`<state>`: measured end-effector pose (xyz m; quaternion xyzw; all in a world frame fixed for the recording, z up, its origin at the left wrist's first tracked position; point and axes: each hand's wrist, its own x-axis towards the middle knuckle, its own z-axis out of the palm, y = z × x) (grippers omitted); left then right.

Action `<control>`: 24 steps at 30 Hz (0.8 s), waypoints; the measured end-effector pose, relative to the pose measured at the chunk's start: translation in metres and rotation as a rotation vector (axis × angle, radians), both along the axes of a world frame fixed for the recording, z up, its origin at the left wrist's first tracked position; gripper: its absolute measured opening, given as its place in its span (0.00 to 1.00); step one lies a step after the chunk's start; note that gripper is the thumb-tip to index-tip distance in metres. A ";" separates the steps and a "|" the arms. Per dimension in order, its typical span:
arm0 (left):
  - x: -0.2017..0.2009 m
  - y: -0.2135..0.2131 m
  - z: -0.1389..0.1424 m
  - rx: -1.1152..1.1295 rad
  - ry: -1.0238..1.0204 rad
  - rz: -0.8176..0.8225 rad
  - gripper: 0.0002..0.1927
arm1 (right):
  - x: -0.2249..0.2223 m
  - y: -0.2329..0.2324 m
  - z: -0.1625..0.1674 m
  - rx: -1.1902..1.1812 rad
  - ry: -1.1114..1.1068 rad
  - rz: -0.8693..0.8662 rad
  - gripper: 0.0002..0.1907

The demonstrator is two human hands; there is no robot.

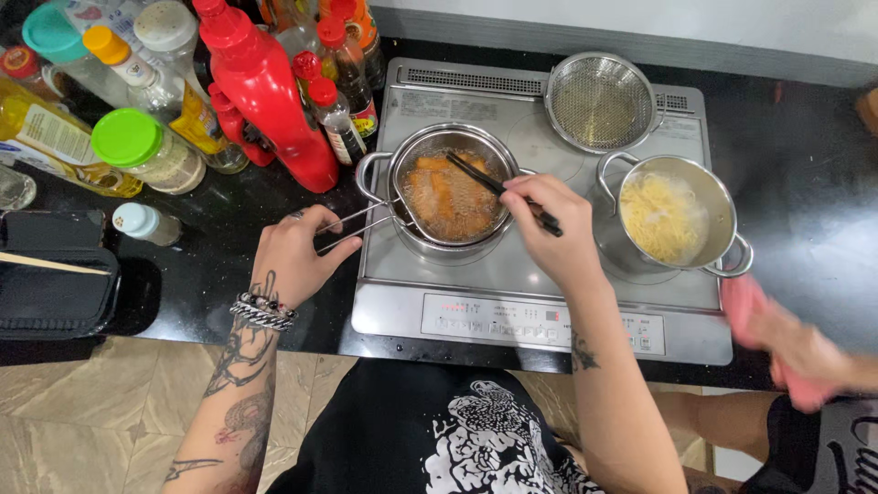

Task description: The person fries breaded items in a pot of hot oil using chopsticks and a strainer, then moves to a table to grate a carrot with a handheld grater. The person also briefly checks boiling noodles in a separate pot.

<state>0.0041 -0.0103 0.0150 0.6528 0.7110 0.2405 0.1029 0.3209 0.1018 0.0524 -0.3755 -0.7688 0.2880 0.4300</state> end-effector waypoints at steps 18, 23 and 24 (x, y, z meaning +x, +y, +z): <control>0.043 0.004 -0.017 -0.739 -1.032 -0.128 0.14 | -0.016 -0.004 -0.006 0.031 0.016 0.064 0.02; 0.054 0.003 -0.005 -0.738 -1.031 -0.085 0.14 | -0.008 -0.001 0.002 0.006 -0.036 -0.002 0.03; 0.055 0.002 -0.002 -0.734 -1.019 -0.079 0.14 | -0.008 -0.001 0.003 -0.005 -0.031 -0.007 0.03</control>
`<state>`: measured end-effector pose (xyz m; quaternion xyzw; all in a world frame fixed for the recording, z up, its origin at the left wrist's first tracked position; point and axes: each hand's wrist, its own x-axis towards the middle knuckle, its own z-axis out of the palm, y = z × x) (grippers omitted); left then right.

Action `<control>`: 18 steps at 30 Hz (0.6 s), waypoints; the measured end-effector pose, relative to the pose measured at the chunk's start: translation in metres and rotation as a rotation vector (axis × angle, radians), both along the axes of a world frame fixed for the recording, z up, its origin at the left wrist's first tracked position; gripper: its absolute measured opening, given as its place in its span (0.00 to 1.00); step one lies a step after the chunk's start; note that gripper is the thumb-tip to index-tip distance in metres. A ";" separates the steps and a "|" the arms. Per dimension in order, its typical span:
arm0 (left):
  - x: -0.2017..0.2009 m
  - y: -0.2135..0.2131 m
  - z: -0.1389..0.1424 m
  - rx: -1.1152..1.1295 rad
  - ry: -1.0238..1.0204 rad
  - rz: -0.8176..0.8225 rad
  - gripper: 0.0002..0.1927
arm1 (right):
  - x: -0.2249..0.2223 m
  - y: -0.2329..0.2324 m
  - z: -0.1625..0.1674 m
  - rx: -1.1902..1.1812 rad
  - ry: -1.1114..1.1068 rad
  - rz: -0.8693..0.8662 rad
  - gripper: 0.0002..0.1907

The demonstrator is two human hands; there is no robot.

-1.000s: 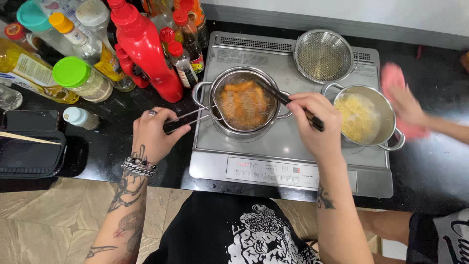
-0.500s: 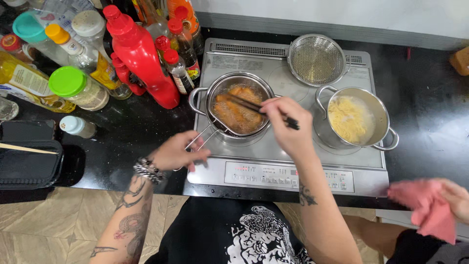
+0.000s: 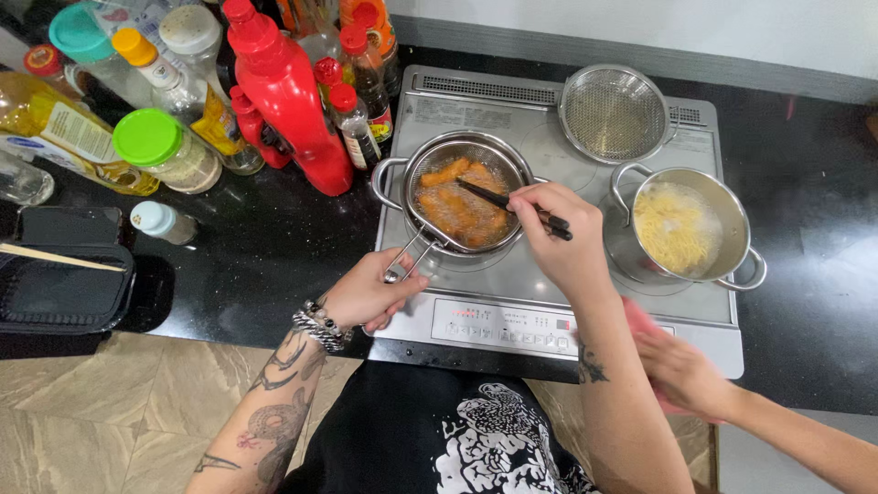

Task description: The person fries breaded items in a pot of hot oil using chopsticks and a strainer, then moves to a table to grate a carrot with a handheld grater. The person also briefly checks boiling noodles in a separate pot.

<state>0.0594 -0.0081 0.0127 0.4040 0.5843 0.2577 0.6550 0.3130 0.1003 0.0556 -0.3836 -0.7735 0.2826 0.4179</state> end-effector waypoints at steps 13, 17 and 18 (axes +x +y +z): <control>-0.014 0.004 -0.004 0.145 0.462 0.003 0.21 | 0.001 -0.004 0.028 0.025 -0.003 -0.025 0.04; -0.024 0.005 -0.004 0.305 0.718 0.071 0.24 | -0.015 -0.004 0.020 0.122 0.030 0.097 0.03; -0.026 0.006 -0.002 0.300 0.761 0.077 0.24 | -0.019 -0.004 0.016 0.141 0.016 0.147 0.03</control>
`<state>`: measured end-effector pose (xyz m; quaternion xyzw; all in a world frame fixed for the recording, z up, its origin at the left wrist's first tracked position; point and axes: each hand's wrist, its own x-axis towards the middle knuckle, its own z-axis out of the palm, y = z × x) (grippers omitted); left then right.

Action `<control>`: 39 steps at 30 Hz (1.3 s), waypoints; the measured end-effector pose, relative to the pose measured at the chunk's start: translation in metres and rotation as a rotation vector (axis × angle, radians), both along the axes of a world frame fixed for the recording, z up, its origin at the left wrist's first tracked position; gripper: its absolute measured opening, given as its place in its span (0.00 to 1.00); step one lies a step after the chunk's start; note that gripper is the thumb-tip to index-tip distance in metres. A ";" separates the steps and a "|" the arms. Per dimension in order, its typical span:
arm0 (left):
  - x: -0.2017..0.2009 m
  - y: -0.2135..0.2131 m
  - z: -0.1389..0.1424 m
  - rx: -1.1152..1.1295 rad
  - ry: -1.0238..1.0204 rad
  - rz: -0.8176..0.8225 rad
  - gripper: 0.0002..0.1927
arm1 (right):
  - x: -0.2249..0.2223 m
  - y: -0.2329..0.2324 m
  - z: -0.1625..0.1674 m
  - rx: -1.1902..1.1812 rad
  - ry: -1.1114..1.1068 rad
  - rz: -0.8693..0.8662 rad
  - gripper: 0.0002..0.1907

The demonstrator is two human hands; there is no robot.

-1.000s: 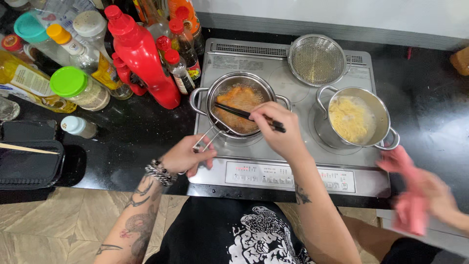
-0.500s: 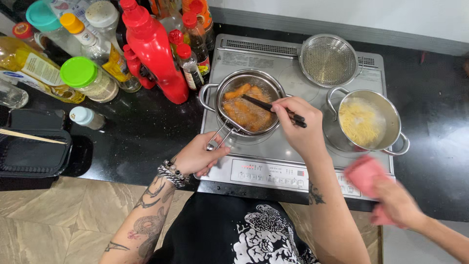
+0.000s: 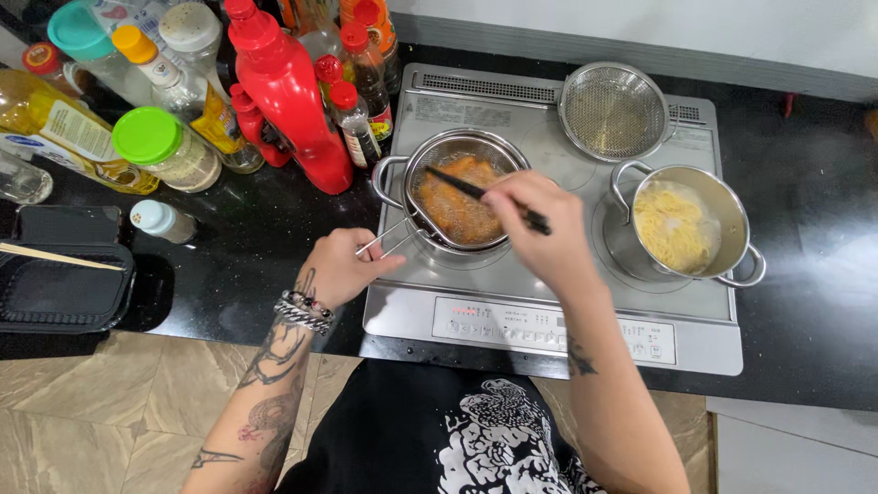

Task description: The person fries breaded items in a pot of hot oil using chopsticks and a strainer, then moves to a table to grate a carrot with a handheld grater. The person also briefly checks boiling noodles in a separate pot.

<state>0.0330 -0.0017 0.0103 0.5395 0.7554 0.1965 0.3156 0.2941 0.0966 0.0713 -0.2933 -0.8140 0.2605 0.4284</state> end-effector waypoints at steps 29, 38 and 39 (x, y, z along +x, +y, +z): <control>-0.025 -0.004 -0.019 0.526 0.329 0.091 0.18 | 0.034 -0.027 -0.048 -0.126 0.119 -0.350 0.06; -0.021 -0.013 -0.017 0.507 0.391 0.077 0.18 | 0.036 -0.031 -0.048 -0.155 0.155 -0.345 0.05; -0.019 -0.016 -0.015 0.514 0.419 0.068 0.18 | 0.039 -0.033 -0.048 -0.203 0.167 -0.365 0.05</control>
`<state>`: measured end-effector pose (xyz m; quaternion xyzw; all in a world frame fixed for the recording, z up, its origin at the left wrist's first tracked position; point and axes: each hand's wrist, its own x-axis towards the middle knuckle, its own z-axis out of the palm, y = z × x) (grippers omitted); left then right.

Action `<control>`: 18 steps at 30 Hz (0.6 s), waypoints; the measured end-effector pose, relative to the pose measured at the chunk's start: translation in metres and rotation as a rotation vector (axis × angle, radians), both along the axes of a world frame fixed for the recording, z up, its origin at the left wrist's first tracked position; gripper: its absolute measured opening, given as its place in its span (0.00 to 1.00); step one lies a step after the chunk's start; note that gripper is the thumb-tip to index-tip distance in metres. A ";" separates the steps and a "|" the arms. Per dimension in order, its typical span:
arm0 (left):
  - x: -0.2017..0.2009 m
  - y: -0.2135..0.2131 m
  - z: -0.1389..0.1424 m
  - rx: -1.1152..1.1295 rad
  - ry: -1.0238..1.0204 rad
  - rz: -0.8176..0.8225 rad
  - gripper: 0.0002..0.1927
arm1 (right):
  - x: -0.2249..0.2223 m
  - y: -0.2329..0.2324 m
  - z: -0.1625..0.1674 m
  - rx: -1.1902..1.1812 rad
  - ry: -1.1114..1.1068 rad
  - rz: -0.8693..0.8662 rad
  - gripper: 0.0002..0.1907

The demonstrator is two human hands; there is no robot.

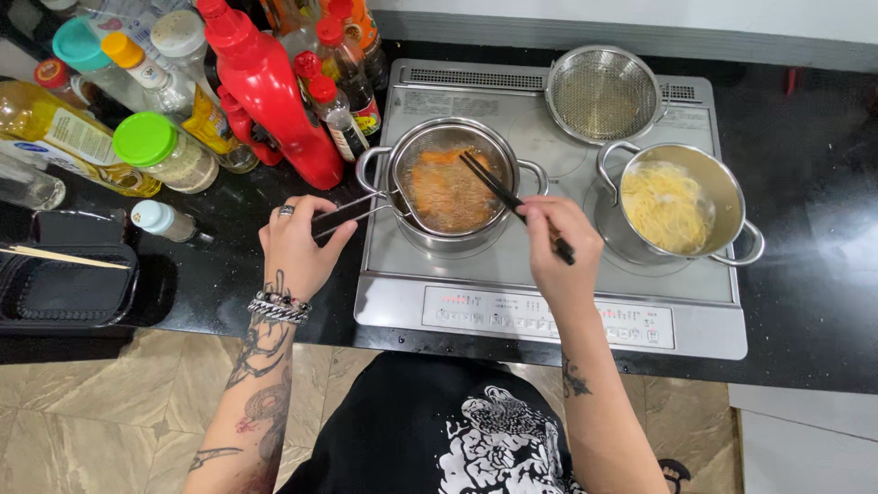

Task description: The person fries breaded items in a pot of hot oil using chopsticks and a strainer, then moves to a table to grate a carrot with a handheld grater. The person also briefly checks boiling noodles in a separate pot.

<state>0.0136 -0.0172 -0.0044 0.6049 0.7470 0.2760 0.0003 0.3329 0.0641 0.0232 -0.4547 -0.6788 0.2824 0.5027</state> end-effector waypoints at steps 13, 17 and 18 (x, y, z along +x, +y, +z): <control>0.047 -0.030 -0.003 0.020 -0.109 0.063 0.20 | 0.041 -0.022 -0.011 -0.170 0.350 -0.064 0.14; 0.041 -0.031 -0.009 0.126 0.014 0.293 0.24 | 0.043 -0.027 -0.013 -0.192 0.362 -0.019 0.13; 0.037 -0.031 -0.009 0.181 0.055 0.349 0.25 | 0.044 -0.028 -0.013 -0.185 0.376 -0.009 0.13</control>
